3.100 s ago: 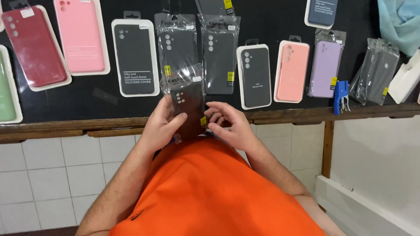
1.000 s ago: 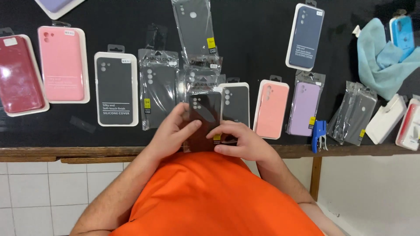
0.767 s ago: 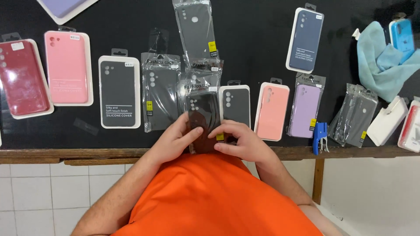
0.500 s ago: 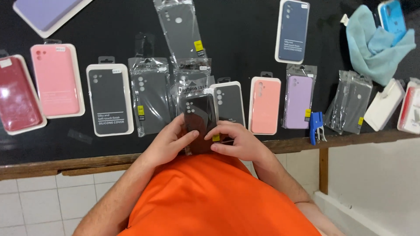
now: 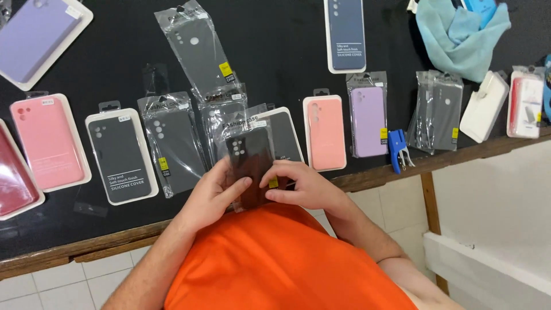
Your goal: Sorting through a variety of phone cases and organizing them on a table or hanging them on a display rack.
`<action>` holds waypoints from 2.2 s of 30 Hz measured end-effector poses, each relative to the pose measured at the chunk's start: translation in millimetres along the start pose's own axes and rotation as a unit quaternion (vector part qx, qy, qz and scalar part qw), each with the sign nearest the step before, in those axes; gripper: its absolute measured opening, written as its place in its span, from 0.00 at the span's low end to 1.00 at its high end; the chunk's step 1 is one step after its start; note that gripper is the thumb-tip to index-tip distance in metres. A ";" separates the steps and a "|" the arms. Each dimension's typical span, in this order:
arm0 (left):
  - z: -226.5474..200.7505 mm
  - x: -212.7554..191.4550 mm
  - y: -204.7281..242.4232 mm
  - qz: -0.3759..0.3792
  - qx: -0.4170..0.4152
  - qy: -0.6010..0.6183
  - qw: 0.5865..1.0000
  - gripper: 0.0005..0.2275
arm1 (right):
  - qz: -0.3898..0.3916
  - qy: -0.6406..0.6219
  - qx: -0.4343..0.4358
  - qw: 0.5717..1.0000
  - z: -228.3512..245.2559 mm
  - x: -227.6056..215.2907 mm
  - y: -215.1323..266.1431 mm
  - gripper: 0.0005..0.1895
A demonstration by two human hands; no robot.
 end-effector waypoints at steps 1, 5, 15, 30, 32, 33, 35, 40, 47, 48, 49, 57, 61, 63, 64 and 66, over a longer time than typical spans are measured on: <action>9.7 1.0 2.7 0.004 -0.001 -0.001 1.000 0.10 | -0.004 -0.001 0.000 1.000 0.5 2.1 0.5 0.12; 18.6 3.6 9.5 -0.012 0.011 0.017 1.000 0.09 | -0.007 0.016 -0.011 1.000 8.3 7.4 3.7 0.11; 36.1 9.6 26.3 0.003 0.017 0.044 0.999 0.11 | -0.042 0.035 0.018 0.998 18.8 37.0 20.9 0.11; 107.4 13.9 18.9 0.201 0.048 0.089 0.974 0.11 | -0.342 -0.077 0.039 0.936 -35.1 111.9 86.5 0.14; 80.9 34.8 19.5 0.218 0.052 0.079 0.971 0.10 | -0.363 -0.101 0.031 0.926 -45.7 118.6 104.5 0.16; 65.8 46.2 18.7 0.226 0.062 0.070 0.970 0.09 | -0.376 -0.118 0.021 0.919 -51.2 117.3 113.8 0.19; 97.0 56.3 14.1 0.230 0.048 0.043 0.971 0.10 | -0.386 -0.131 0.026 0.913 -68.6 121.5 133.6 0.21; 67.2 128.9 -3.4 0.242 0.050 -0.004 0.969 0.14 | -0.391 -0.147 0.025 0.908 -82.3 103.0 196.1 0.35; 69.1 285.6 -41.8 0.247 0.055 0.069 0.965 0.19 | -0.363 -0.101 0.069 0.924 -142.5 70.8 341.3 0.36; 71.4 303.8 -42.7 0.239 0.053 0.051 0.968 0.21 | -0.362 -0.111 0.074 0.922 -157.0 68.3 363.1 0.36; 68.7 319.1 -44.8 0.238 0.053 0.051 0.968 0.21 | -0.361 -0.111 0.075 0.923 -159.3 64.7 379.0 0.36; 57.2 390.1 -79.8 0.219 0.068 0.052 0.972 0.14 | -0.353 -0.144 0.080 0.921 -179.5 29.3 449.8 0.38; 51.6 389.6 -116.8 0.197 0.062 0.032 0.978 0.11 | -0.340 -0.162 0.057 0.925 -178.4 -0.6 450.3 0.36; 66.6 377.2 -134.3 0.192 0.044 0.037 0.980 0.09 | -0.349 -0.154 0.043 0.923 -168.6 -20.6 451.5 0.35; 51.4 382.2 -143.7 0.195 0.044 0.034 0.979 0.09 | -0.354 -0.154 0.040 0.922 -172.7 -31.7 453.4 0.35; 23.1 392.8 -159.3 0.196 0.050 0.062 0.977 0.10 | -0.358 -0.149 0.043 0.921 -179.7 -47.7 459.5 0.35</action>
Point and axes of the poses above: each hand's wrist, its own y-axis away from the middle knuckle, its own x-axis out of the palm, z = x × y, the point moved 8 cm from there along -y, towards the middle knuckle, and after that the axes turned 12 degrees about z, right-handed, at the moved point
